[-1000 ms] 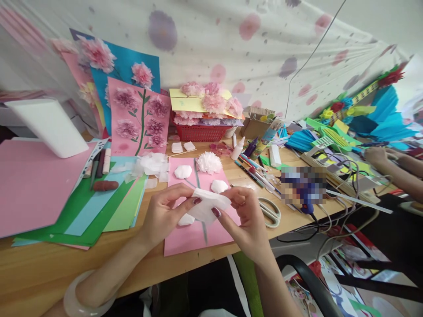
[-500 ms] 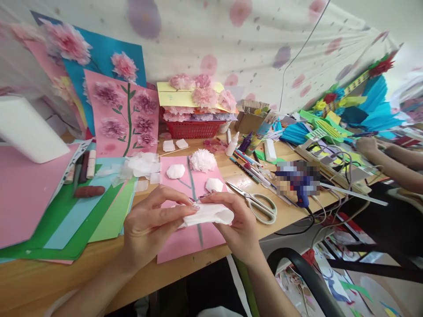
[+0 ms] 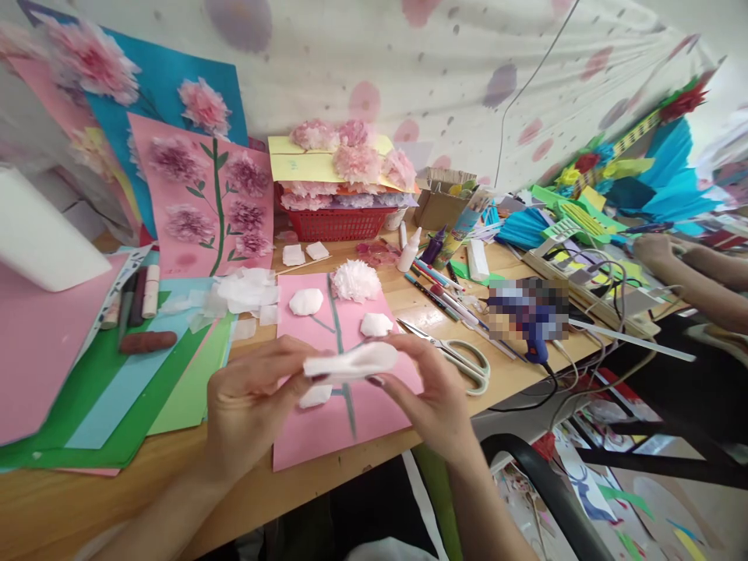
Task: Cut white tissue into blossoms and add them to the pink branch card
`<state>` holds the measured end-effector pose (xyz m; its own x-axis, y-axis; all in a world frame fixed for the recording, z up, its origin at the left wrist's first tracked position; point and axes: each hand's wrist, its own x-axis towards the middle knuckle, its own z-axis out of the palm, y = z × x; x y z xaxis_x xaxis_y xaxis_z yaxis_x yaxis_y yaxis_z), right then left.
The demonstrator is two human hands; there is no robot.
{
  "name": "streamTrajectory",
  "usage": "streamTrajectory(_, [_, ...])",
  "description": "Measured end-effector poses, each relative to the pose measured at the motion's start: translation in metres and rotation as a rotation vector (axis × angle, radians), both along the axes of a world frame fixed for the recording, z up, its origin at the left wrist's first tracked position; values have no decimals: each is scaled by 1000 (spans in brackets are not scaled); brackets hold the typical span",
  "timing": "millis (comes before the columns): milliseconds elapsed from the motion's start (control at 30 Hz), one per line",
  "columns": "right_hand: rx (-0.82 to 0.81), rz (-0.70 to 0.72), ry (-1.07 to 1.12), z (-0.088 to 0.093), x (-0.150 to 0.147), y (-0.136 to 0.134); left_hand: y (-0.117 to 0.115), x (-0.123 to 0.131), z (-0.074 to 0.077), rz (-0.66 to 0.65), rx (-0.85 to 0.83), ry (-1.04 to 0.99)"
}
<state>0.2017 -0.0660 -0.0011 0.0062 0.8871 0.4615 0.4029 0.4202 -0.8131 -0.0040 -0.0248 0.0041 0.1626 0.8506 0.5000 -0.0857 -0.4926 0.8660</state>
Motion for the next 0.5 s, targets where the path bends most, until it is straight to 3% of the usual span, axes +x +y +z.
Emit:
streamTrajectory(133, [-277, -398, -366, -11, 52, -6, 11, 5, -5, 97, -565, -407])
streamTrajectory(233, [-382, -390, -546, -22, 86, -12, 20, 8, -5, 48, -863, -694])
streamTrajectory(400, [-425, -355, -705, -30, 110, -9, 22, 10, -2, 2, -1007, -905])
streamTrajectory(500, [-461, -359, -813, -24, 115, -2, 23, 10, 0, 4, -1026, -964])
